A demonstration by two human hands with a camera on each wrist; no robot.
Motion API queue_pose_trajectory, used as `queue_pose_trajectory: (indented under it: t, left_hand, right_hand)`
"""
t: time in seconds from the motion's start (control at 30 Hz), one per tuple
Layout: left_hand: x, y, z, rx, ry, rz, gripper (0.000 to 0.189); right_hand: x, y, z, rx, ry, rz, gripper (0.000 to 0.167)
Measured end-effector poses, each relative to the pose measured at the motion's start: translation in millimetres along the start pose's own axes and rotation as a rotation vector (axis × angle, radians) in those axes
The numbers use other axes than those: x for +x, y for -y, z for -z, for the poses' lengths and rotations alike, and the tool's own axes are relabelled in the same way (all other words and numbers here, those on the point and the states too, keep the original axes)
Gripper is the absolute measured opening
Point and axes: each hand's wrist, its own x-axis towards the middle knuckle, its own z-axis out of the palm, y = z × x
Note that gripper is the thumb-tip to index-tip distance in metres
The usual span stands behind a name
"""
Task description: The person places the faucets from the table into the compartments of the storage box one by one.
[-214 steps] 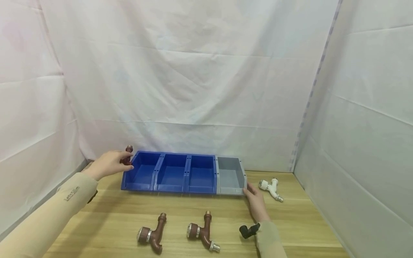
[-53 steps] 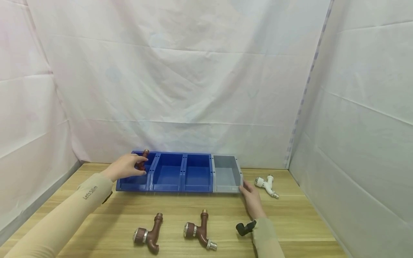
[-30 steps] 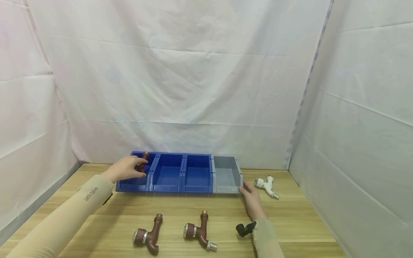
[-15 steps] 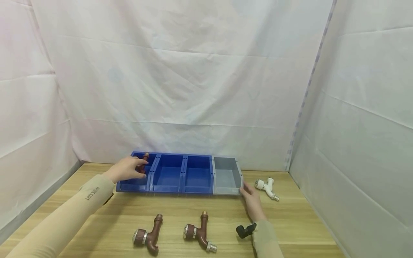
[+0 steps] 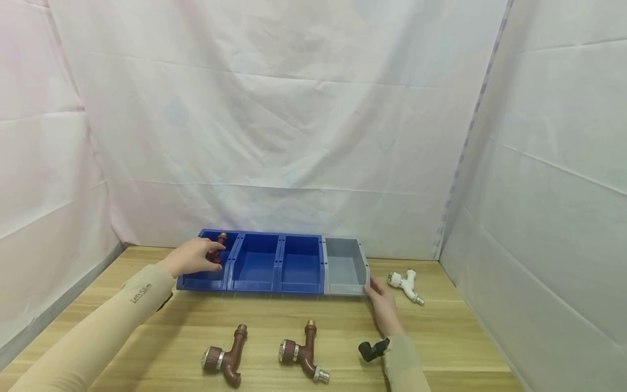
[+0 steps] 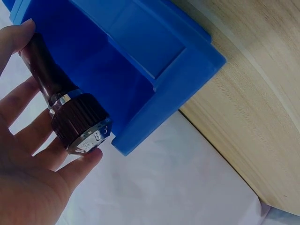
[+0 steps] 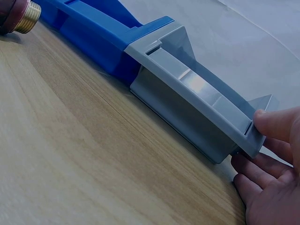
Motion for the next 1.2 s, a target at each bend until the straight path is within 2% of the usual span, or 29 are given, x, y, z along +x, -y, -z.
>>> queue_pose_trajectory:
  t: [0.37, 0.6, 1.2]
  left_hand:
    - [1.9, -0.1, -2.2, 0.008, 0.000, -0.011, 0.055]
    - [2.0, 1.1, -5.9, 0.000, 0.004, -0.013, 0.055]
    - [1.1, 2.9, -9.0, 0.001, 0.011, -0.014, 0.054]
  right_hand:
    - [0.1, 0.7, -0.2, 0.006, -0.002, 0.006, 0.054]
    - [-0.3, -1.5, 0.1, 0.052, 0.016, 0.007, 0.055]
    - [2.0, -4.4, 0.1, 0.038, -0.003, -0.009, 0.058]
